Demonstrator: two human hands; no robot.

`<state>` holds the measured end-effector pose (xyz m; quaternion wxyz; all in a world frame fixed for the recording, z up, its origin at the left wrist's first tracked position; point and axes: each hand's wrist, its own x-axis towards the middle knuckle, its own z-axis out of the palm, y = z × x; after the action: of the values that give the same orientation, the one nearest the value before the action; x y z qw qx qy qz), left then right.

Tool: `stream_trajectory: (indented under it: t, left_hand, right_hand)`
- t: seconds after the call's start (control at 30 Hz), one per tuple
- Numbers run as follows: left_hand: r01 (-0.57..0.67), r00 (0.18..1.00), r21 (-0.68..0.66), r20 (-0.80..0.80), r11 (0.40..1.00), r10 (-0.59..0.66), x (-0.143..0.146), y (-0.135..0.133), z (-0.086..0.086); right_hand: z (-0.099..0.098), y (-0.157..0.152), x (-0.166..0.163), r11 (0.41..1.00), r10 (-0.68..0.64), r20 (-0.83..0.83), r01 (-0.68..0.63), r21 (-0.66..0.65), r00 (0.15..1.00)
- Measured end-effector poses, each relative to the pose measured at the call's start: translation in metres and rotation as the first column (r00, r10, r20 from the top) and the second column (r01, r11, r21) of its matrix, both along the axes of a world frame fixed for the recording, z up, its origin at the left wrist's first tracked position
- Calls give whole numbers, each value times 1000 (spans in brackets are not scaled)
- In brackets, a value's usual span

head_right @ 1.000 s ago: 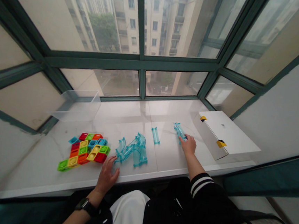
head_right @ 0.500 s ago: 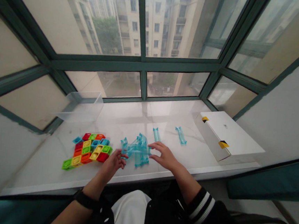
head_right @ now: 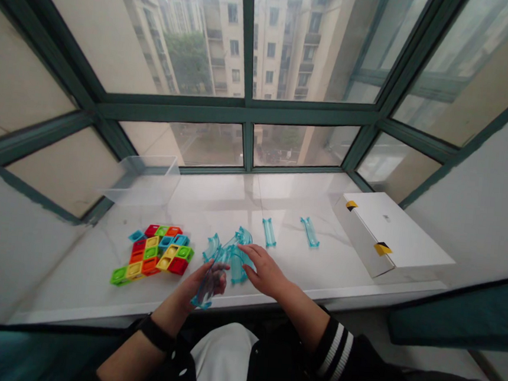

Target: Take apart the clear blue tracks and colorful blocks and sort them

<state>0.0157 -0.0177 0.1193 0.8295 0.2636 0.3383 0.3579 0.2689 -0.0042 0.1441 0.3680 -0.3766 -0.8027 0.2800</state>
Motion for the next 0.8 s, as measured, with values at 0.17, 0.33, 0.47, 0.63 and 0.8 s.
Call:
stream_trajectory:
  t: [0.17, 0.33, 0.47, 0.63, 0.8]
  left_hand:
    - [-396, 914, 219, -1, 892, 406, 9, 11, 1]
    - [-416, 868, 404, -92, 815, 489, 17, 9, 4]
    - [-328, 858, 493, -201, 806, 472, 16, 9, 3]
    - [-137, 813, 590, -391, 796, 431, -6, 9, -20]
    - [245, 437, 824, -564, 510, 701, -42, -9, -60]
  right_hand:
    - [-11, -9, -20, 957, 10, -107, -40, -286, 994]
    - [-17, -13, -37, 923, -34, -101, -8, -386, 994]
    - [-24, -8, -32, 890, -111, -128, 42, -454, 985]
    - [-34, 6, 4, 849, -225, -106, 141, -510, 969]
    - [-44, 25, 81, 782, -553, -105, 472, -406, 826]
